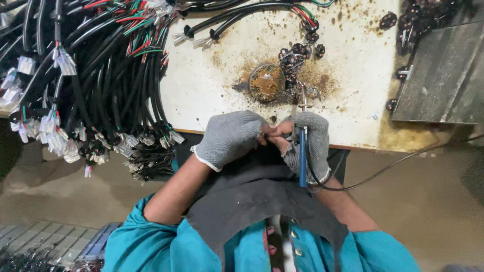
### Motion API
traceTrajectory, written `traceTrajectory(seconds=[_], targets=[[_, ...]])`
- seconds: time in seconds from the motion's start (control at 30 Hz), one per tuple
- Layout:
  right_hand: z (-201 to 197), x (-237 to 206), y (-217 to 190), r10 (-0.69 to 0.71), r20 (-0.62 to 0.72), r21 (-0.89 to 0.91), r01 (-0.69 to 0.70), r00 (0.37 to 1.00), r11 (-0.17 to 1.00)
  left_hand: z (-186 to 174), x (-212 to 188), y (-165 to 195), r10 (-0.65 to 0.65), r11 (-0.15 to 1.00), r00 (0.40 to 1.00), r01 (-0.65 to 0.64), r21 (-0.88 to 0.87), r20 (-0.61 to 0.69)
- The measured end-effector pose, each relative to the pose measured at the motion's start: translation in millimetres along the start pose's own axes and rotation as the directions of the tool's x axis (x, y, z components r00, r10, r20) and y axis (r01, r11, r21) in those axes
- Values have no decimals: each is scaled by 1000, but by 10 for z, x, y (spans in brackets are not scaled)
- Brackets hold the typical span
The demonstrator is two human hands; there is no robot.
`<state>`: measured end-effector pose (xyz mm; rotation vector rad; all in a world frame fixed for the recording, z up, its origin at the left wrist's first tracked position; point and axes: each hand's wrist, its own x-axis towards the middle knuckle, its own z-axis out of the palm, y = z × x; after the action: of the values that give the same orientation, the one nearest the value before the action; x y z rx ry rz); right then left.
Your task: The person solders wires at a workbench, holding a soldering iron in one hand and wire in the other, dipping the wire into a flux container and applying the iron to the wire ends to solder them, working through multiple wires one at a time.
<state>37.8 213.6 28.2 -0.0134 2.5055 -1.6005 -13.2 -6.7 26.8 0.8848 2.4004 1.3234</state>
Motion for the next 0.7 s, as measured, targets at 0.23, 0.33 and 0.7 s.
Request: traceTrajectory(seconds=[0.23, 0.33, 0.7], targets=[[-54, -89, -35, 15, -13, 217, -12, 1000, 976, 137, 9, 50, -135, 965, 991, 129, 230, 13], [-162, -32, -223, -100, 18, 90, 98, 995, 991, 192, -23, 48, -158, 966, 975, 185, 181, -154], [-72, 167, -372, -154, -343, -148, 109, 927, 983, 116, -68, 44, -247, 941, 967, 253, 226, -57]])
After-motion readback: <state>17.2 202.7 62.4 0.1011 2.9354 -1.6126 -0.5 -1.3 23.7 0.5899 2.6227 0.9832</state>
